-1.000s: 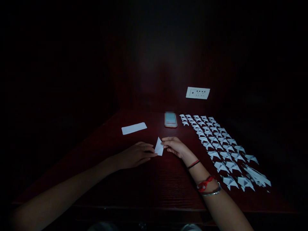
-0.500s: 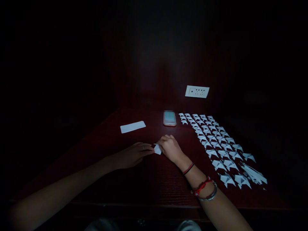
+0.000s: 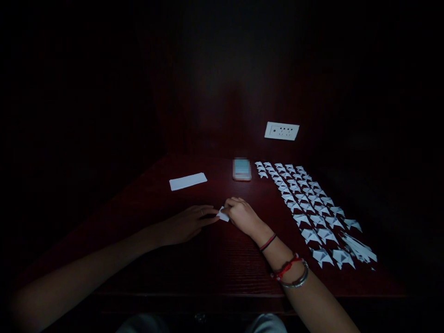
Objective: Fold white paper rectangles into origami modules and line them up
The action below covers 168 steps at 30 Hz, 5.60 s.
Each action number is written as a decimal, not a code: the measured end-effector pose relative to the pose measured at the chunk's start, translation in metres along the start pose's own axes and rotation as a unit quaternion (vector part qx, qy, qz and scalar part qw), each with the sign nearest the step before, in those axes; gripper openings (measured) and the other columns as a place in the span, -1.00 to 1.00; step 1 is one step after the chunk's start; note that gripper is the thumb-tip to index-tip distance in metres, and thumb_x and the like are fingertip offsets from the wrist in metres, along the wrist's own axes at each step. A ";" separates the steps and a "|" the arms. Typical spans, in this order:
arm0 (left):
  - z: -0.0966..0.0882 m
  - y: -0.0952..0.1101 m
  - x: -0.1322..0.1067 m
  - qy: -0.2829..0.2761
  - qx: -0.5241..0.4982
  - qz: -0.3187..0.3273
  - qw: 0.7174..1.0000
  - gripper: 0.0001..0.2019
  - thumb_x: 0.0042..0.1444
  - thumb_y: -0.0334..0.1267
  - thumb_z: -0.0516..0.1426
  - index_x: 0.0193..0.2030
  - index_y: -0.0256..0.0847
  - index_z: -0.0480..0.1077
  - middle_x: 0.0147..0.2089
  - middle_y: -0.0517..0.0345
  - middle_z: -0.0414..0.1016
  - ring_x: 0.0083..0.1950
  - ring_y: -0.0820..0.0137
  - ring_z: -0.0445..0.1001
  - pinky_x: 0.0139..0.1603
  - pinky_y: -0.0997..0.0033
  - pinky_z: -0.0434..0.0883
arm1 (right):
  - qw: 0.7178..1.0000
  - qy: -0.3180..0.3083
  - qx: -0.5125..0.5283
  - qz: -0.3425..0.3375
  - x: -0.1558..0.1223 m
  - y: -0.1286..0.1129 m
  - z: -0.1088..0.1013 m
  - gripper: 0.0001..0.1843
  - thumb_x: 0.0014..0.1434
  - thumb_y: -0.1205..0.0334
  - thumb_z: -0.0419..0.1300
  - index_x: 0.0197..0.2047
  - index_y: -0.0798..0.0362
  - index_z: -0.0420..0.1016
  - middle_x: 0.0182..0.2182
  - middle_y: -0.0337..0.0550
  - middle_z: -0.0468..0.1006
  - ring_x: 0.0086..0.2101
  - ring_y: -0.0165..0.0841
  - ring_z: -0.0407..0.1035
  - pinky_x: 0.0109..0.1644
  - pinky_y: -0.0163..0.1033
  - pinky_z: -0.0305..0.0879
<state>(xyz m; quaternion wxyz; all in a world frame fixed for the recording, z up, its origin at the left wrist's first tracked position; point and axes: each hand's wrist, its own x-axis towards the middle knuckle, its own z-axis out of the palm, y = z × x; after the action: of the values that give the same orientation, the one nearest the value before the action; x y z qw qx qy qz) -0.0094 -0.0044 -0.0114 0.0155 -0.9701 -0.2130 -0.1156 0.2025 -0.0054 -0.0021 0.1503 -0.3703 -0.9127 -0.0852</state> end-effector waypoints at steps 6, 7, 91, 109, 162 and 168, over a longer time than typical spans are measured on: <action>0.002 -0.001 0.000 0.001 -0.015 -0.003 1.000 -0.58 0.07 -0.43 -0.07 0.10 -0.12 0.07 0.12 0.11 0.11 0.12 0.32 0.05 0.07 0.24 0.06 | 1.000 0.002 0.022 0.000 -0.001 0.001 -0.002 -0.80 0.10 0.33 0.00 -0.32 0.08 0.45 -0.39 -0.12 0.36 -0.31 -0.40 0.21 -0.21 -0.28 0.12; 0.002 -0.001 0.000 0.004 -0.018 -0.005 1.000 -0.58 0.07 -0.43 -0.07 0.09 -0.12 0.08 0.12 0.11 0.11 0.12 0.32 0.06 0.07 0.25 0.06 | 1.000 0.004 0.029 0.000 -0.001 0.001 -0.001 -0.80 0.10 0.33 -0.01 -0.31 0.08 0.45 -0.38 -0.11 0.36 -0.31 -0.40 0.22 -0.20 -0.28 0.12; -0.008 -0.007 0.031 0.242 -0.143 -0.121 0.952 -0.92 0.09 -0.35 -0.02 -0.34 -0.20 0.28 0.00 0.15 0.16 0.10 0.38 0.06 0.08 0.26 0.09 | 0.946 0.153 0.259 0.118 0.005 0.002 -0.009 -0.97 0.00 0.34 0.10 -0.46 0.08 0.32 -0.47 -0.23 0.28 -0.41 -0.45 0.19 -0.33 -0.34 0.12; -0.018 0.009 0.031 0.225 -0.085 -0.079 0.968 -0.93 0.08 -0.38 -0.04 -0.33 -0.23 0.23 0.10 0.07 0.04 0.14 0.31 0.00 0.08 0.19 0.09 | 0.957 0.158 0.236 0.063 0.003 -0.010 -0.016 -0.93 0.03 0.32 0.07 -0.39 0.04 0.36 -0.41 -0.20 0.32 -0.34 -0.41 0.21 -0.22 -0.26 0.14; -0.014 0.007 0.028 0.207 -0.149 -0.130 0.958 -0.93 0.09 -0.31 -0.04 -0.31 -0.21 0.22 0.03 0.07 0.07 0.03 0.33 0.15 0.00 0.24 0.18 | 0.954 0.118 0.265 0.077 0.002 0.000 -0.025 -0.89 0.01 0.38 0.04 -0.48 0.10 0.36 -0.50 -0.23 0.32 -0.45 -0.47 0.22 -0.36 -0.35 0.14; -0.004 -0.003 0.028 0.206 -0.185 -0.138 0.951 -0.96 0.04 -0.33 0.01 -0.40 -0.21 0.25 -0.01 0.12 0.13 0.03 0.34 0.16 -0.02 0.24 0.18 | 0.942 0.131 0.272 0.143 0.002 0.008 -0.016 -0.90 -0.02 0.38 0.05 -0.51 0.11 0.35 -0.54 -0.25 0.31 -0.47 -0.47 0.21 -0.39 -0.36 0.13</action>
<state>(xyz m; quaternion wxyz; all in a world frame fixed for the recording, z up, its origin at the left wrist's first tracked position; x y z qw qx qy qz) 0.0137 0.0097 -0.0013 -0.1371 -0.8722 -0.3121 -0.3509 0.2097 -0.0024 0.0139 0.3744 -0.4275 -0.8106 0.1412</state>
